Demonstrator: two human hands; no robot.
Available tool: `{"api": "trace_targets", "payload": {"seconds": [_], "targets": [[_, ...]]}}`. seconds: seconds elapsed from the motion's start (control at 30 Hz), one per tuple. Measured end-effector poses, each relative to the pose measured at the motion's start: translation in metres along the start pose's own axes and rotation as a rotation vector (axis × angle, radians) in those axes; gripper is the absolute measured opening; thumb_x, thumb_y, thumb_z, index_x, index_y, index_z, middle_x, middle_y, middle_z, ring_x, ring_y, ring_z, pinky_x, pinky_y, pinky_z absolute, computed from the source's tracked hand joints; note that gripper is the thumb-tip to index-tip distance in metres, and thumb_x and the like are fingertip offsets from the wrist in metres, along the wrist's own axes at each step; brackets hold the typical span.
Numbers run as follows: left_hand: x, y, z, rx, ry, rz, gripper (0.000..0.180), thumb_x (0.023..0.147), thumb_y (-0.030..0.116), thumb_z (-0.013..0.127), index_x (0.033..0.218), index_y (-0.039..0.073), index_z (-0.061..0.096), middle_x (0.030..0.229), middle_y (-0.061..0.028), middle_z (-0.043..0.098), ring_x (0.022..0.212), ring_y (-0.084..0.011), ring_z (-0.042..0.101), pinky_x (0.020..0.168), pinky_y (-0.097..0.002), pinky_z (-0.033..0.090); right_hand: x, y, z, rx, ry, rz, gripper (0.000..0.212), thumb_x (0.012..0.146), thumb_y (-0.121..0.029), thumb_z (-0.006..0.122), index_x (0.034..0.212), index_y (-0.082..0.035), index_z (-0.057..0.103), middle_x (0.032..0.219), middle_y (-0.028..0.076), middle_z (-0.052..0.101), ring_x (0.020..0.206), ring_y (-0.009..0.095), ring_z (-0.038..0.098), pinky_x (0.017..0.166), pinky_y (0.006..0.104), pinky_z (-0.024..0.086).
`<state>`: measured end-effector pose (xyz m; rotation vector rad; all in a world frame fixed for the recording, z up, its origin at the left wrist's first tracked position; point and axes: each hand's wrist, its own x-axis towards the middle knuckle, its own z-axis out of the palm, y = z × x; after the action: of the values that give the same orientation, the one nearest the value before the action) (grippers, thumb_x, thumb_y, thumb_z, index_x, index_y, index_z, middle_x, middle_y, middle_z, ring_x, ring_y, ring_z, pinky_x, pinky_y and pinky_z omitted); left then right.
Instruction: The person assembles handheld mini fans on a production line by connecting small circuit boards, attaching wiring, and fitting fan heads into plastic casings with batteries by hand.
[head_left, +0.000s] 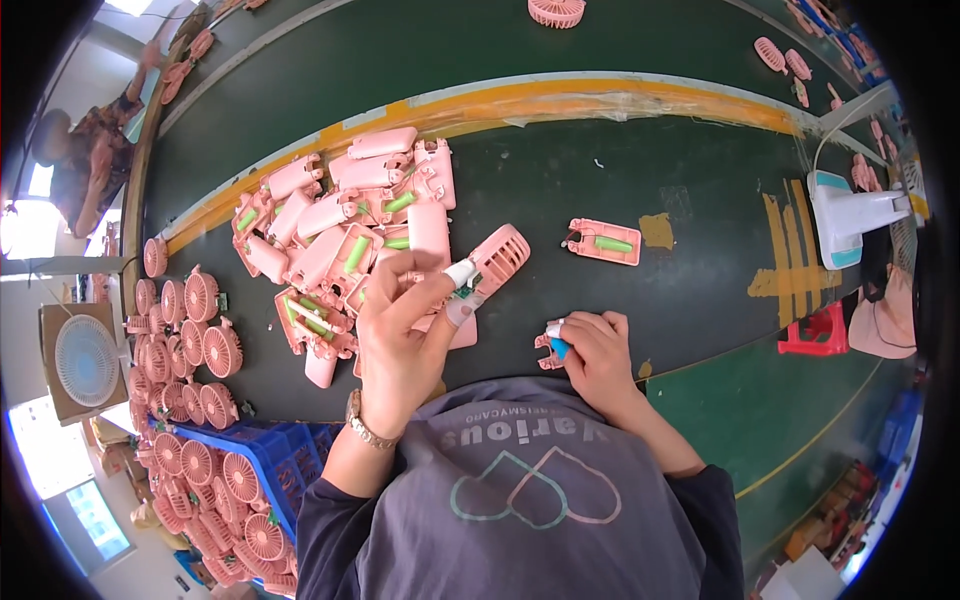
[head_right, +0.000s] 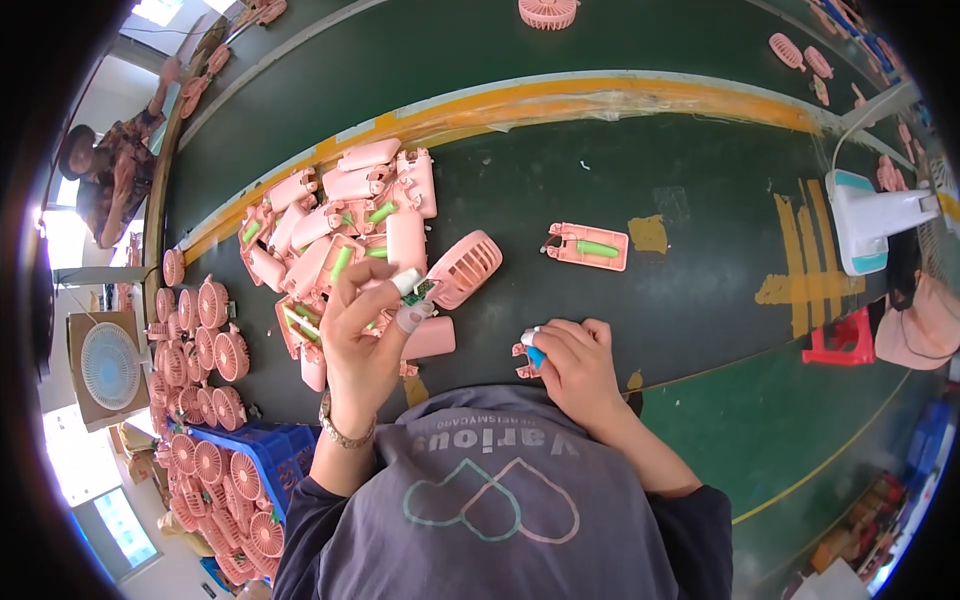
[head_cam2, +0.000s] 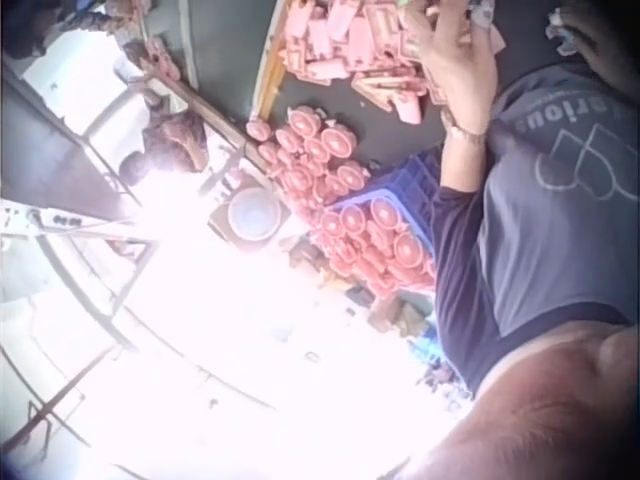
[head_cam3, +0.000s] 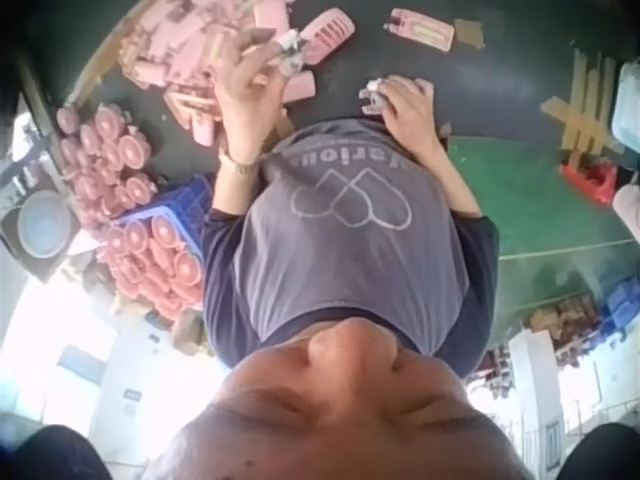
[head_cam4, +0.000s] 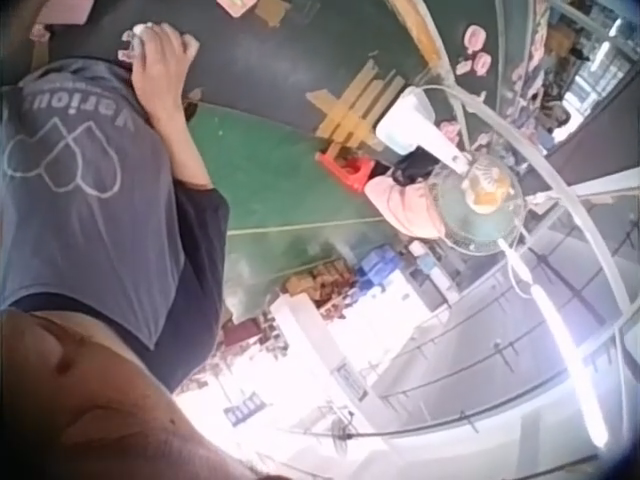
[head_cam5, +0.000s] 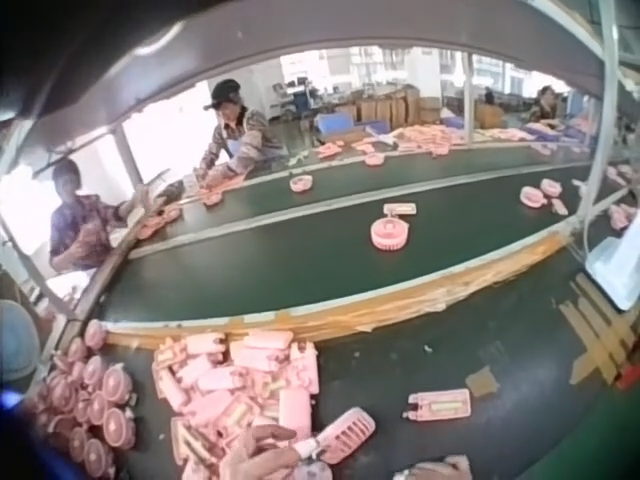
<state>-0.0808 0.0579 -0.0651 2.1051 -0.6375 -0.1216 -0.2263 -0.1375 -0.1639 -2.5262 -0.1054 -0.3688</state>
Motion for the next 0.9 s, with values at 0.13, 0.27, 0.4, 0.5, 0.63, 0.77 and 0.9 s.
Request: {"api": "trace_targets", "payload": {"seconds": [0.13,0.27,0.4,0.5,0.63,0.77,0.9], "targets": [[0.005,-0.008,0.007,-0.158,-0.073,0.077,0.023,0.077,-0.002,0.069,0.099,-0.002,0.060,0.113,-0.0129,0.063,0.085,-0.0217,0.065,0.072,-0.0296,0.054,-0.002,-0.005,0.004,0.306,0.134,0.210,0.029,0.078,0.007,0.058,0.105,-0.004,0.058,0.101,0.008,0.067,0.103,0.023,0.060,0.082,0.0375,0.039],[0.009,-0.010,0.024,-0.281,-0.182,0.144,0.026,0.081,0.001,0.069,0.102,0.000,0.053,0.118,-0.0149,0.063,0.095,-0.0260,0.067,0.077,-0.0331,0.054,0.013,-0.027,-0.019,0.781,0.197,0.601,0.010,0.090,0.003,0.055,0.099,0.000,0.058,0.102,0.014,0.066,0.103,0.024,0.061,0.087,0.0350,0.050],[0.006,-0.004,0.042,-0.386,-0.232,0.078,0.026,0.083,0.001,0.069,0.103,0.000,0.052,0.106,-0.0139,0.067,0.091,-0.0193,0.068,0.075,-0.0278,0.055,0.022,-0.017,-0.037,0.543,0.139,0.188,0.010,0.092,0.002,0.053,0.100,0.002,0.059,0.106,0.015,0.063,0.102,0.022,0.064,0.078,0.0294,0.053],[0.004,0.005,0.047,-0.445,-0.267,-0.015,0.024,0.086,-0.001,0.066,0.105,-0.003,0.052,0.095,-0.0113,0.066,0.091,-0.0156,0.067,0.075,-0.0259,0.055,0.031,-0.041,-0.050,1.017,0.167,0.485,0.011,0.092,0.002,0.054,0.101,0.003,0.060,0.111,0.017,0.060,0.095,0.020,0.064,0.084,0.0315,0.051],[0.002,0.022,0.039,-0.412,-0.283,-0.045,0.022,0.086,0.004,0.067,0.106,0.001,0.058,0.088,-0.0095,0.070,0.081,-0.0160,0.070,0.068,-0.0280,0.057,0.039,-0.046,-0.067,0.930,0.146,0.415,0.013,0.091,0.002,0.055,0.103,0.005,0.060,0.113,0.018,0.057,0.088,0.017,0.063,0.079,0.0296,0.053],[-0.002,0.029,0.033,-0.530,-0.251,0.009,0.022,0.086,0.000,0.065,0.107,0.000,0.059,0.091,-0.0096,0.069,0.081,-0.0167,0.070,0.068,-0.0272,0.055,0.045,-0.052,-0.070,0.928,0.227,0.380,0.013,0.088,0.004,0.059,0.101,0.002,0.062,0.106,0.011,0.060,0.068,0.009,0.060,0.055,0.0209,0.047],[0.002,0.030,0.020,-0.384,-0.273,0.165,0.021,0.085,-0.002,0.064,0.105,-0.001,0.059,0.094,-0.0113,0.067,0.079,-0.0191,0.069,0.068,-0.0276,0.055,0.051,-0.058,-0.080,1.130,0.152,0.532,0.012,0.087,0.003,0.061,0.099,0.003,0.063,0.100,0.010,0.061,0.065,0.007,0.058,0.051,0.0198,0.045]]}}
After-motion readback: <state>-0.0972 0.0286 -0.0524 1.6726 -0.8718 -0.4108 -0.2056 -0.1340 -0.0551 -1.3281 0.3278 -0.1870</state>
